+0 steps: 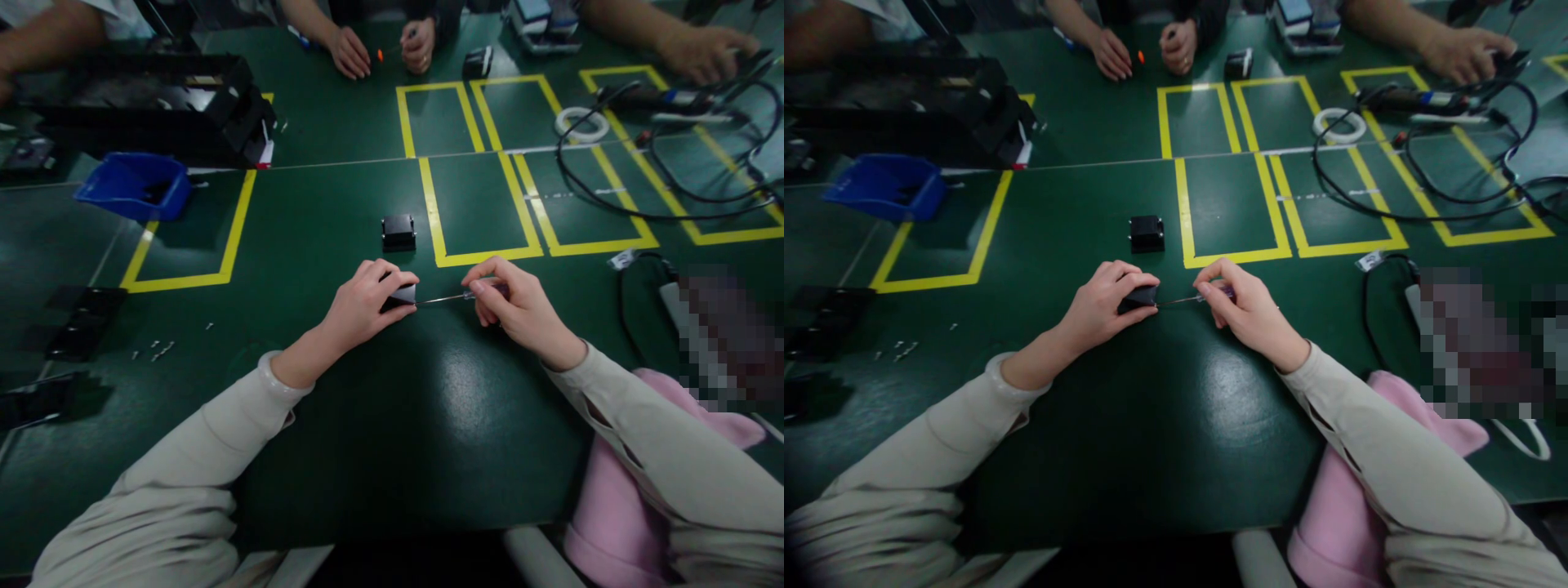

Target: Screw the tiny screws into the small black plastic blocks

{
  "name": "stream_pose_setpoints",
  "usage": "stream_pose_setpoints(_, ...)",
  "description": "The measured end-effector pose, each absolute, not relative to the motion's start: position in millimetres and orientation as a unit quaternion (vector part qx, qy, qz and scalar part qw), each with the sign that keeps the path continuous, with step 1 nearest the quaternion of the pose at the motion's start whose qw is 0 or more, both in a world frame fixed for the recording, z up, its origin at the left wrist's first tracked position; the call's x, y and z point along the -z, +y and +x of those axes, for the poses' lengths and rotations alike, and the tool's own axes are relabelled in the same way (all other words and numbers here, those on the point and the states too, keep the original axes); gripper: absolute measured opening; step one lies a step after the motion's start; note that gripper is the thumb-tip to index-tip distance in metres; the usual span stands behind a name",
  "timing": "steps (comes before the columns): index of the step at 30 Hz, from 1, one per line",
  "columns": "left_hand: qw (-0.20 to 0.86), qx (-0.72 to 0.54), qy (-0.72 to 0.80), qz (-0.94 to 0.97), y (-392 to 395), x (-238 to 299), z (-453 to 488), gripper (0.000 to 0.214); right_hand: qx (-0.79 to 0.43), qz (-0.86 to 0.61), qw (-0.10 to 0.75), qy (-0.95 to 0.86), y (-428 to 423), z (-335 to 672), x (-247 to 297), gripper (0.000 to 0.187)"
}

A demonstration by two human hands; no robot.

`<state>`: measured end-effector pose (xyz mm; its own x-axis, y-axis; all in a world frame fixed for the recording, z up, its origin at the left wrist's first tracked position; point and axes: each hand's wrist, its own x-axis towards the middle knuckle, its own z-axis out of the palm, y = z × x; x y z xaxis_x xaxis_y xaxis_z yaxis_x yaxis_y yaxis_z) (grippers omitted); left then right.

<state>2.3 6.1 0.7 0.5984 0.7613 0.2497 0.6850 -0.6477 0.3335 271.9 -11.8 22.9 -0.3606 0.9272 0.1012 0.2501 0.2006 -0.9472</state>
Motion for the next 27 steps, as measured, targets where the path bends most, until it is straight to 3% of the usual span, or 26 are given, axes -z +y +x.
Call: stream_pose_setpoints(27,0.106,-0.187,0.406,0.888,5.2,-3.0,2.9,0.036,-0.433,-0.422,0.369,-0.706,-13.4,271.8,-23.2,0.012)
